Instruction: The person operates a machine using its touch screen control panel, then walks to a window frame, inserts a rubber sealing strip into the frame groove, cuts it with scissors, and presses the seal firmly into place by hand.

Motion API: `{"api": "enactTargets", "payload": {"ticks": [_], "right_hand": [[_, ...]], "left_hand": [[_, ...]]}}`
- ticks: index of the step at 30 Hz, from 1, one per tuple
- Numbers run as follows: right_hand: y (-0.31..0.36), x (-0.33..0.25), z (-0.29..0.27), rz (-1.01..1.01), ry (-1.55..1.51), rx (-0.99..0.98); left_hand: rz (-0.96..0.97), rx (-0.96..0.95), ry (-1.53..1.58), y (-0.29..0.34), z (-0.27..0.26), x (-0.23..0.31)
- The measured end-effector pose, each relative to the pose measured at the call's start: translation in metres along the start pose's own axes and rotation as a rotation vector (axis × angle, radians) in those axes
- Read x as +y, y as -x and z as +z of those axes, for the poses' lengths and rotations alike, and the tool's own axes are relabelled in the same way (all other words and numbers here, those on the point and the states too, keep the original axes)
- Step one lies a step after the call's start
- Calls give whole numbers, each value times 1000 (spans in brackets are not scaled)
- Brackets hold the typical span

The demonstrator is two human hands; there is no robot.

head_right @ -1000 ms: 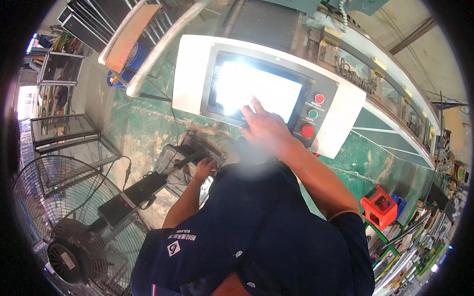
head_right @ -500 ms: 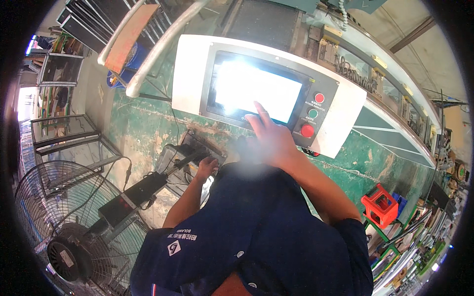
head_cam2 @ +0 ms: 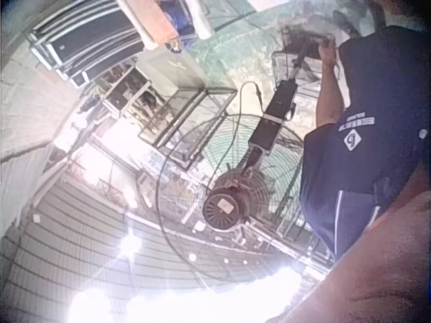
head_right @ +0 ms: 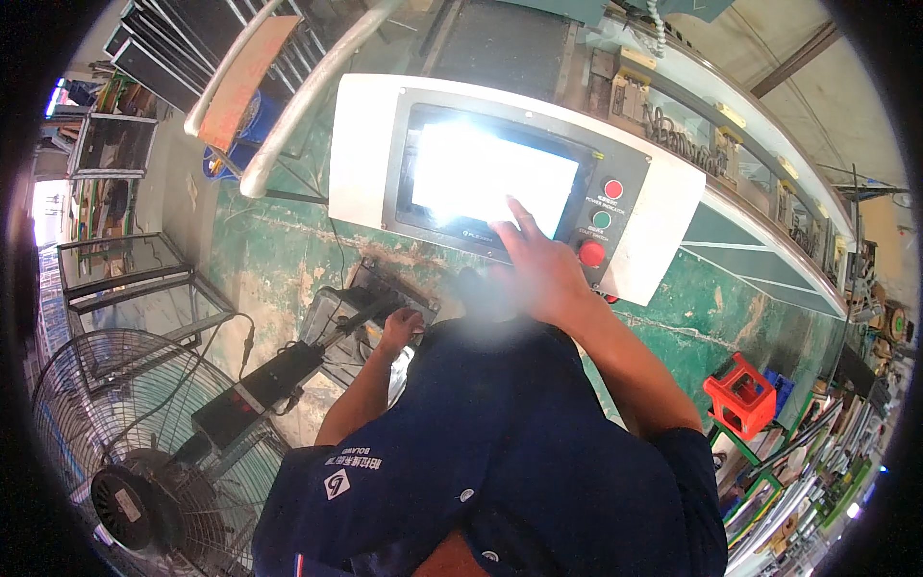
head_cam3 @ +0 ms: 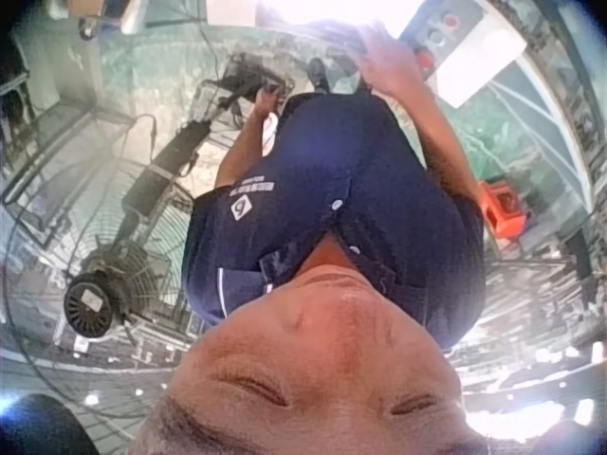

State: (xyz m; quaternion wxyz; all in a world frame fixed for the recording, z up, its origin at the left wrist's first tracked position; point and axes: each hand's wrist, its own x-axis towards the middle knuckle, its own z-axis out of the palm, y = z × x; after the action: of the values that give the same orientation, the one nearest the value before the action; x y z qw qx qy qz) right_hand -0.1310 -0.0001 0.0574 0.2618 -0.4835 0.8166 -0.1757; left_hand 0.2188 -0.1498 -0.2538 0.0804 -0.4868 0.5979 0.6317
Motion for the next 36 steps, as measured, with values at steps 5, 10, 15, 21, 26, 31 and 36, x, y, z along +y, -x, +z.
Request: {"api": "enactTargets", "payload": {"ticks": [5, 10, 15, 21, 26, 31, 36], "right_hand": [[33, 5, 6, -19, -64, -37], [48, 14, 12, 56, -99, 6], [40, 14, 11, -22, 2, 61], [-10, -17, 6, -171, -43, 26], [-70, -48, -1, -138, 123, -82], [-84, -53, 0, -105, 160, -122], [-69, -57, 3, -133, 79, -137]], "left_hand": [[40, 27, -38, -5, 1, 2], [34, 19, 26, -4, 3, 6], [10, 42, 101, 2, 10, 12], [21, 13, 179, 15, 5, 20], [19, 62, -13, 27, -1, 28], [-10, 108, 86, 33, -3, 8], [-61, 117, 12, 29, -5, 1]]}}
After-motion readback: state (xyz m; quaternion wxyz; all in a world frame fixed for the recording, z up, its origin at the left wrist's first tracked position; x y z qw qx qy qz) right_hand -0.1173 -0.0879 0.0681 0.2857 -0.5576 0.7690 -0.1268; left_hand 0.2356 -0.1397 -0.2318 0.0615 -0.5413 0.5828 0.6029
